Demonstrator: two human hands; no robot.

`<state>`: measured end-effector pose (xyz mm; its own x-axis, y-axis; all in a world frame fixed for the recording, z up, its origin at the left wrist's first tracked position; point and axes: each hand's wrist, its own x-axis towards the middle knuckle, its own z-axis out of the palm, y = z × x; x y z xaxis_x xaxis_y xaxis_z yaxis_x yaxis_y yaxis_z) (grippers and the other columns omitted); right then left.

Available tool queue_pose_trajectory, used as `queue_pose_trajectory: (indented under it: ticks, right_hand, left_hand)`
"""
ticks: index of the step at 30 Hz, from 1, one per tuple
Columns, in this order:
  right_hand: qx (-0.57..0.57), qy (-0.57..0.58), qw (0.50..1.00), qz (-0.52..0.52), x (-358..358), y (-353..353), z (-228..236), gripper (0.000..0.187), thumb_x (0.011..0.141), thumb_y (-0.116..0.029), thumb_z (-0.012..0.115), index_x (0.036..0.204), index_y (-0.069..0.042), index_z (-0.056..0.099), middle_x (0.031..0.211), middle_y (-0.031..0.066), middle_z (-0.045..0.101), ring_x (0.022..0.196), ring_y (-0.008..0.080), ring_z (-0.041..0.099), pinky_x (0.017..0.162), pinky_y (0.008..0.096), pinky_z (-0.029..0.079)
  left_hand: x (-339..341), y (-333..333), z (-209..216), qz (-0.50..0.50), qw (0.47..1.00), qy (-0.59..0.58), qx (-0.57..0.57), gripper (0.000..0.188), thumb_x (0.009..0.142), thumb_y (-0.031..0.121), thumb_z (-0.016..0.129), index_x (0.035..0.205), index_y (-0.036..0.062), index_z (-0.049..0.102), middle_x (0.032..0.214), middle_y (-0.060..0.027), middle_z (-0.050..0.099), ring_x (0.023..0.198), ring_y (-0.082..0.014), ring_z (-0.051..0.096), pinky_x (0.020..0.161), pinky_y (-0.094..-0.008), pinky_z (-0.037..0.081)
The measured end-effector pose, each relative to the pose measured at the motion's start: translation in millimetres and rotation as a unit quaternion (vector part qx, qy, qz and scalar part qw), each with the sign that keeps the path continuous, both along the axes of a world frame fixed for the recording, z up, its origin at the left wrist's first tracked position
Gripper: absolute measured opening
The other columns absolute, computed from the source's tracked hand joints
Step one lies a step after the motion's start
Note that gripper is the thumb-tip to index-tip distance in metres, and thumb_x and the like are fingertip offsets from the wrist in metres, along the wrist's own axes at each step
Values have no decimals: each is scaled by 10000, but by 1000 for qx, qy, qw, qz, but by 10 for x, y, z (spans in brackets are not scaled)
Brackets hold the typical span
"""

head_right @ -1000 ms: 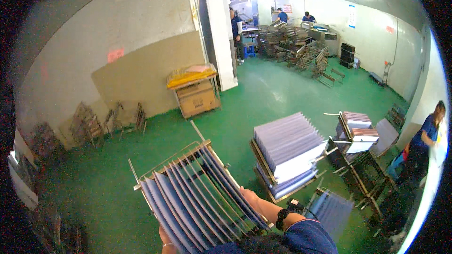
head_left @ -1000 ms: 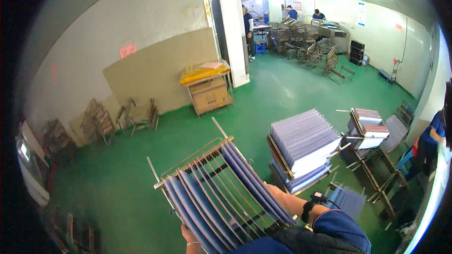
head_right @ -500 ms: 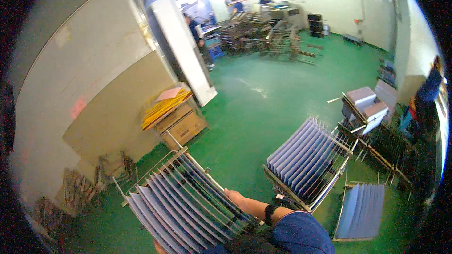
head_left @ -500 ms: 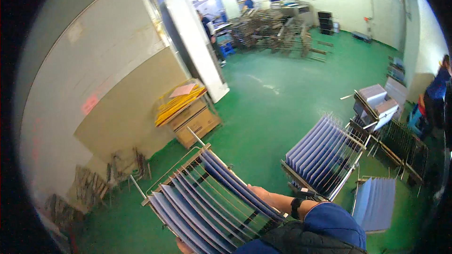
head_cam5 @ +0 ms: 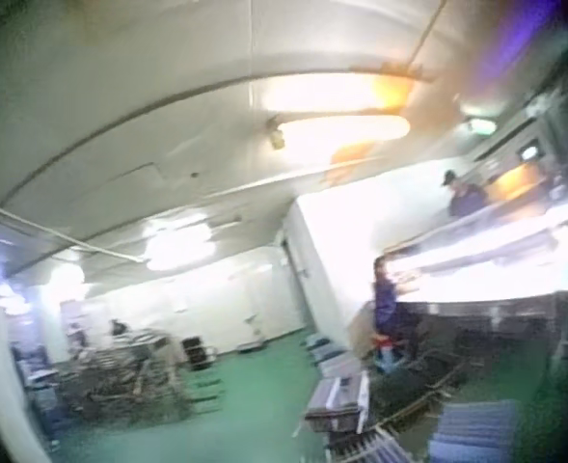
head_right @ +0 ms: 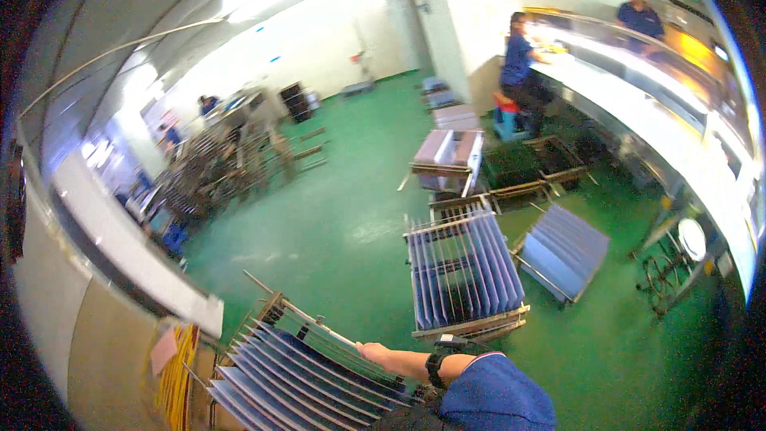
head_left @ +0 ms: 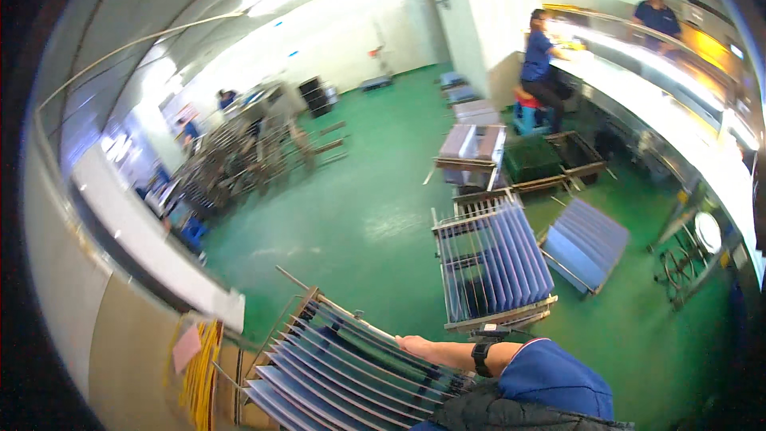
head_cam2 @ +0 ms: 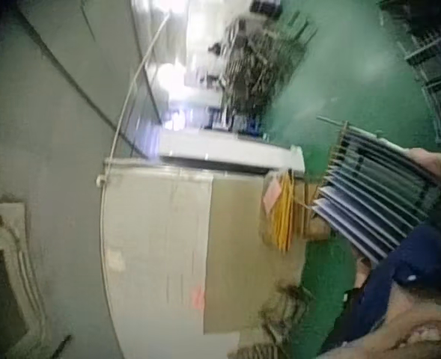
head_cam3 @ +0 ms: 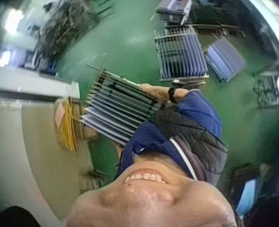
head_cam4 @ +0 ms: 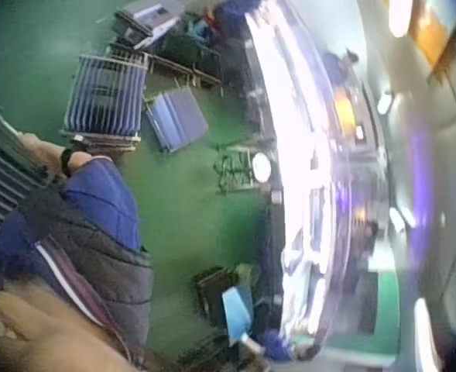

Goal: The recorder sorts through a stack of metal sheets and places them onto a light table for inspection.

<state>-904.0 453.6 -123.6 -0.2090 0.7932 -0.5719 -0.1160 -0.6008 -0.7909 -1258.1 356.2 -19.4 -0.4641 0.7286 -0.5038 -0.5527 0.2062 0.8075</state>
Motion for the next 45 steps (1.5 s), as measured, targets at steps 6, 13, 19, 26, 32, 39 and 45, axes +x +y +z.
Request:
queue_pose_trajectory:
  ticks: [6, 13, 19, 26, 32, 39, 45]
  right_hand:
    - [23, -61, 991, -114, 214, 578, 372, 598, 916, -491, 266, 1135, -11, 549, 1208, 157, 514, 1136, 294, 464, 958, 405, 358]
    - [-29, -40, 973, -226, 290, 1713, 314, 516, 943, -403, 285, 1119, 1, 553, 1144, 135, 553, 998, 243, 535, 871, 395, 416]
    - [-58, 11, 943, -328, 240, 2386, 718, 509, 936, -416, 313, 1112, -9, 562, 1123, 135, 561, 967, 222, 537, 868, 383, 415]
    - [-51, -91, 924, -368, 97, 3532, 493, 527, 915, -452, 348, 1026, -3, 600, 982, 115, 610, 874, 219, 561, 799, 372, 438]
    - [-42, -77, 901, -425, -66, 4557, 701, 500, 904, -447, 376, 1014, -18, 607, 916, 103, 629, 807, 219, 581, 751, 369, 463]
    - [-76, -53, 892, -442, -155, 5236, 1194, 486, 906, -437, 379, 1016, -22, 608, 915, 99, 629, 804, 217, 582, 748, 367, 464]
    - [-92, -28, 918, -385, 75, 6775, 812, 473, 907, -428, 382, 1018, -27, 608, 914, 95, 629, 802, 215, 582, 745, 366, 465]
  left_hand:
    - [33, 1751, -104, -131, 991, 19, -29, 367, 861, 384, 375, 796, 66, 548, 657, -58, 551, 571, -178, 538, 496, -330, 440]
    - [322, 3615, -147, -232, 970, 36, -60, 364, 858, 389, 388, 773, 72, 545, 628, -49, 540, 543, -170, 526, 471, -323, 427]
    - [571, 5053, -173, -291, 953, 46, -75, 362, 856, 393, 399, 754, 77, 542, 604, -41, 530, 518, -162, 516, 450, -318, 415]
    - [475, 6726, -545, -345, 936, 23, -70, 361, 853, 398, 411, 732, 82, 539, 575, -31, 519, 489, -154, 504, 425, -312, 402]
    - [551, 8243, -867, -381, 920, 40, -78, 373, 799, 435, 525, 611, 116, 481, 468, 13, 406, 382, -124, 381, 360, -294, 278]
    - [451, 9483, -1215, -384, 902, 110, -162, 455, 791, 454, 498, 559, 64, 541, 512, -28, 479, 477, -163, 443, 449, -343, 313]
    - [475, 10639, -1170, -327, 918, 145, -172, 426, 794, 422, 502, 526, 91, 521, 498, -9, 466, 465, -137, 432, 441, -326, 290]
